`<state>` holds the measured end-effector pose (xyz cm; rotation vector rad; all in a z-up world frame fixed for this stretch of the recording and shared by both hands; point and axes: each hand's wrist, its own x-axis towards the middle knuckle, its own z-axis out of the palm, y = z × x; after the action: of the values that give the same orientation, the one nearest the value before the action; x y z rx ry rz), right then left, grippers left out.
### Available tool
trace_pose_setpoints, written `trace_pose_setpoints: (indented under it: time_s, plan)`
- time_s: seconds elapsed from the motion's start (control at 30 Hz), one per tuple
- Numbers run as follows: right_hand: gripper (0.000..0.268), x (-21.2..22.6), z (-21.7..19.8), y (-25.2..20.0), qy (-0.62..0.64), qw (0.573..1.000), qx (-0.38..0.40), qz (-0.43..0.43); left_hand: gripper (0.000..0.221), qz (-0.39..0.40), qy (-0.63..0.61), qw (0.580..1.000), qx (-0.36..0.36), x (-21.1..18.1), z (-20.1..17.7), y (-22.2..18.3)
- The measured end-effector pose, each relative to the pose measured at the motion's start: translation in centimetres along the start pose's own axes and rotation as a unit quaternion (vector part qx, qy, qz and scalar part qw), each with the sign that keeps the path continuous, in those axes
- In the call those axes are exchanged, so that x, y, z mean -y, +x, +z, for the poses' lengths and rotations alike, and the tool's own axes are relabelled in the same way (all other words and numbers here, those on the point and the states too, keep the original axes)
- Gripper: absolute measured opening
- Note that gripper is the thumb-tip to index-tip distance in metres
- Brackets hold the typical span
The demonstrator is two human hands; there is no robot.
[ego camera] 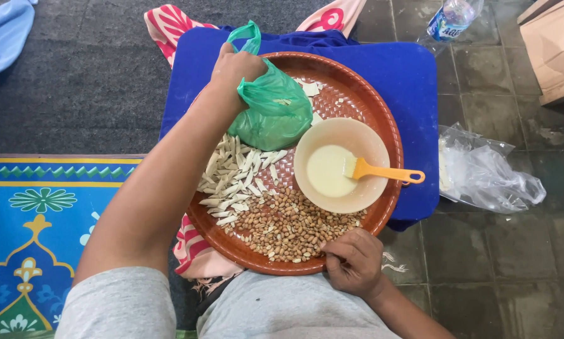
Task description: Applying a liquid coating to small food pieces and placing them into a tray of seeds for further preparation.
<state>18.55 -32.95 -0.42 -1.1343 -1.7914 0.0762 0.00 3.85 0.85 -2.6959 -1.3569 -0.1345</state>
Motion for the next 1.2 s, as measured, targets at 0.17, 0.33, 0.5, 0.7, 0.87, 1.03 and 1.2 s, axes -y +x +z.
trace_pose_setpoints:
  time_s: [0.17, 0.33, 0.5, 0.7, 0.87, 1.03, 1.2]
  plan:
    - [0.021, -0.1, 0.0, -0.2, 0.003, 1.0, 0.001, 0.001, 0.021, 0.0, 0.002, 1.0, 0.005, -0.3, -0.5, -0.3]
    - [0.021, -0.2, 0.1, -0.2, 0.006, 1.0, -0.002, -0.003, 0.015, 0.051, -0.015, 0.995, -0.088, -0.5, -1.1, -1.2]
    - [0.023, -0.1, -0.1, -0.1, 0.004, 1.0, 0.001, -0.002, 0.048, 0.012, -0.143, 0.978, -0.151, -0.7, -4.9, -4.7]
    - [0.024, 0.5, -0.4, 0.5, 0.019, 1.0, 0.007, 0.006, 0.016, -0.196, -0.595, 0.758, -0.181, -2.2, -9.3, -10.2]
    - [0.023, 1.5, -0.6, 1.5, 0.046, 0.998, 0.027, 0.023, 0.013, -0.268, -0.74, 0.603, -0.13, -3.9, -8.7, -14.6]
    - [0.025, 2.3, -0.6, 2.0, 0.063, 0.995, 0.07, 0.031, 0.011, -0.223, -0.858, 0.447, -0.12, -6.2, -7.4, -18.2]
    - [0.013, 3.3, -1.1, 4.5, -0.028, 0.984, 0.159, 0.079, 0.019, -0.285, -0.86, 0.411, -0.105, -8.5, -6.6, -20.7]
